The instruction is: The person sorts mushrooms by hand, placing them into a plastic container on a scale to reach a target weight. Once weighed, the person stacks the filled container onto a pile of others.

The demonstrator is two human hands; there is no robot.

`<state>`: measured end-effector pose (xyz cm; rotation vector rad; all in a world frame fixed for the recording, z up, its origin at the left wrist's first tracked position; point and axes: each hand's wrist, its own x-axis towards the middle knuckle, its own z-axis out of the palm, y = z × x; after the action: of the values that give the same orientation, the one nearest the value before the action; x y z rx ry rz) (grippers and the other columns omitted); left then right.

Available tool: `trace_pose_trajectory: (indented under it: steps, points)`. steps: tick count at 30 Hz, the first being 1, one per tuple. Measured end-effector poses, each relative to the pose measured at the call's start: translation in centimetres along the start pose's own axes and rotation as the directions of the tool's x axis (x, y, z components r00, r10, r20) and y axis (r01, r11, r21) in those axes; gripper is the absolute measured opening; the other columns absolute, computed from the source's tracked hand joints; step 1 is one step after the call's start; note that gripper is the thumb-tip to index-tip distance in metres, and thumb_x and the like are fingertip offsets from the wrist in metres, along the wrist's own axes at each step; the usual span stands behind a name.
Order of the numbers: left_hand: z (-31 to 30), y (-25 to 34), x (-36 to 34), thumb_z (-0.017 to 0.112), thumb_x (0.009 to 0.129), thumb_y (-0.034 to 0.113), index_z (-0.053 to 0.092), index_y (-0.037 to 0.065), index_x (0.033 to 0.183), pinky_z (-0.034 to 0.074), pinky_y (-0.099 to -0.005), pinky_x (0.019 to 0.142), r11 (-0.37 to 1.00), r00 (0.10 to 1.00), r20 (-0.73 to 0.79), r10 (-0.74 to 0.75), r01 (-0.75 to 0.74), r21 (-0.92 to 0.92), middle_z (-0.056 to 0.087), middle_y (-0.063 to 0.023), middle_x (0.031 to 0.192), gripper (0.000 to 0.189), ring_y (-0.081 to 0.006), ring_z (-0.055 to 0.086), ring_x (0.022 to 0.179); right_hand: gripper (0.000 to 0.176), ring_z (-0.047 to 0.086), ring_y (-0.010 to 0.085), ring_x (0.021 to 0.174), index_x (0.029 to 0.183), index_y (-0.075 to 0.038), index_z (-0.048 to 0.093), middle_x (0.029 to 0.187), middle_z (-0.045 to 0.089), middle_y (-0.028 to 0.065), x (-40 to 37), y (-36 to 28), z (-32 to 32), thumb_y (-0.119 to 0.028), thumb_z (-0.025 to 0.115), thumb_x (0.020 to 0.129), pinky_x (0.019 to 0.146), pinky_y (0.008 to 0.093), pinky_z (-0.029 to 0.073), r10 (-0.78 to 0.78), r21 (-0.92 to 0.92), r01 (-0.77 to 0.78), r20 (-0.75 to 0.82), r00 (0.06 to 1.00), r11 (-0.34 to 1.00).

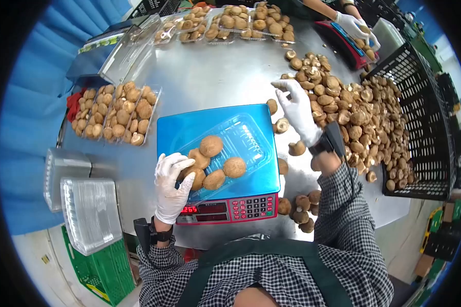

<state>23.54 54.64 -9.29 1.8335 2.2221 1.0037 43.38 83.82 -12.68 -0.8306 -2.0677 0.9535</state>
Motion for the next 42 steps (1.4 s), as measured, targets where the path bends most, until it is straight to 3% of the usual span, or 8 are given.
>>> trace_pose_trajectory:
  steps: [5, 9, 13, 15, 19, 23, 31, 42]
  points:
    - [-1.6, 1.9, 2.7, 0.068, 0.081, 0.014, 0.066, 0.008, 0.105, 0.040, -0.0413, 0.102, 0.999, 1.000, -0.003, 0.015, -0.015, -0.051, 0.060, -0.0094, 0.114, 0.025, -0.0286, 0.055, 0.113, 0.056, 0.051, 0.0301, 0.117, 0.130, -0.010, 0.051, 0.115, 0.062, 0.0099, 1.0, 7.1, 0.7, -0.021, 0.068, 0.077, 0.102, 0.0440, 0.039, -0.079, -0.650, 0.305, 0.354, 0.932, 0.696]
    - [-2.4, 2.5, 5.3, 0.068, 0.080, 0.012, 0.066, 0.008, 0.105, 0.041, -0.0403, 0.099, 0.994, 0.992, 0.064, 0.105, -0.102, -0.044, 0.061, -0.0099, 0.115, 0.025, -0.0287, 0.055, 0.115, 0.060, 0.050, 0.0282, 0.121, 0.130, -0.012, 0.052, 0.115, 0.063, 0.0088, 0.6, 7.8, 1.4, -0.032, 0.071, 0.077, 0.109, 0.0460, 0.029, 0.114, -0.716, 0.238, 0.406, 0.907, 0.657]
    - [-2.2, 3.0, 7.0, 0.069, 0.079, 0.012, 0.066, 0.008, 0.104, 0.041, -0.0404, 0.099, 0.988, 0.984, 0.087, 0.154, -0.152, -0.020, 0.061, -0.0101, 0.116, 0.025, -0.0295, 0.055, 0.115, 0.064, 0.057, 0.0251, 0.110, 0.132, -0.011, 0.052, 0.111, 0.063, 0.0101, -1.4, 6.1, -0.3, -0.033, 0.074, 0.076, 0.106, 0.0394, 0.035, -0.137, -0.409, 0.165, 0.099, 0.986, 0.897]
    - [-1.8, 3.2, 7.7, 0.069, 0.079, 0.011, 0.066, 0.008, 0.104, 0.042, -0.0402, 0.098, 0.985, 0.981, 0.091, 0.172, -0.170, -0.036, 0.061, -0.0108, 0.115, 0.026, -0.0303, 0.055, 0.114, 0.068, 0.056, 0.0208, 0.110, 0.137, -0.010, 0.047, 0.113, 0.063, 0.0126, -2.5, 3.2, -2.5, -0.031, 0.073, 0.078, 0.098, 0.0329, 0.041, 0.197, -0.009, -0.199, 0.189, 0.962, 0.980]
    - [-1.2, 4.6, 8.9, 0.069, 0.079, 0.012, 0.065, 0.007, 0.105, 0.043, -0.0401, 0.097, 0.962, 0.950, 0.160, 0.268, -0.254, -0.099, 0.060, -0.0118, 0.116, 0.027, -0.0307, 0.055, 0.113, 0.071, 0.047, 0.0192, 0.124, 0.140, -0.006, 0.042, 0.135, 0.050, 0.0121, -5.0, -1.0, -5.2, -0.023, 0.073, 0.078, 0.104, 0.0352, 0.038, 0.140, 0.359, -0.192, 0.166, 0.976, 0.913]
    - [-0.5, 6.6, 9.2, 0.070, 0.079, 0.015, 0.065, 0.007, 0.106, 0.044, -0.0395, 0.095, 0.928, 0.916, 0.178, 0.359, -0.330, -0.171, 0.060, -0.0118, 0.115, 0.029, -0.0302, 0.056, 0.111, 0.072, 0.047, 0.0204, 0.125, 0.140, -0.008, 0.040, 0.136, 0.050, 0.0094, -7.4, -4.4, -7.5, -0.024, 0.074, 0.079, 0.106, 0.0381, 0.037, 0.180, 0.294, -0.234, 0.201, 0.963, 0.927]
    - [1.2, 11.3, 8.7, 0.071, 0.077, 0.015, 0.063, 0.006, 0.107, 0.047, -0.0387, 0.089, 0.922, 0.892, 0.249, 0.377, -0.336, -0.193, 0.062, -0.0141, 0.109, 0.032, -0.0330, 0.059, 0.101, 0.062, 0.058, 0.0147, 0.096, 0.141, -0.007, 0.039, 0.124, 0.054, 0.0084, -11.9, -4.3, -11.5, -0.028, 0.059, 0.087, 0.081, 0.0285, 0.049, 0.196, 0.849, -0.230, 0.153, 0.969, 0.475]
    - [18.3, 12.6, 16.9, 0.062, 0.082, 0.030, 0.065, 0.007, 0.107, 0.050, -0.0410, 0.084, 0.864, 0.823, 0.567, 0.042, -0.315, 0.393, 0.067, -0.0150, 0.103, 0.034, -0.0327, 0.063, 0.097, 0.020, 0.057, 0.0079, 0.089, 0.102, -0.004, 0.065, 0.096, 0.065, 0.0004, -19.5, -0.6, -20.1, -0.017, 0.053, 0.093, 0.080, 0.0221, 0.045, 0.312, 0.534, -0.469, 0.360, 0.879, 0.704]
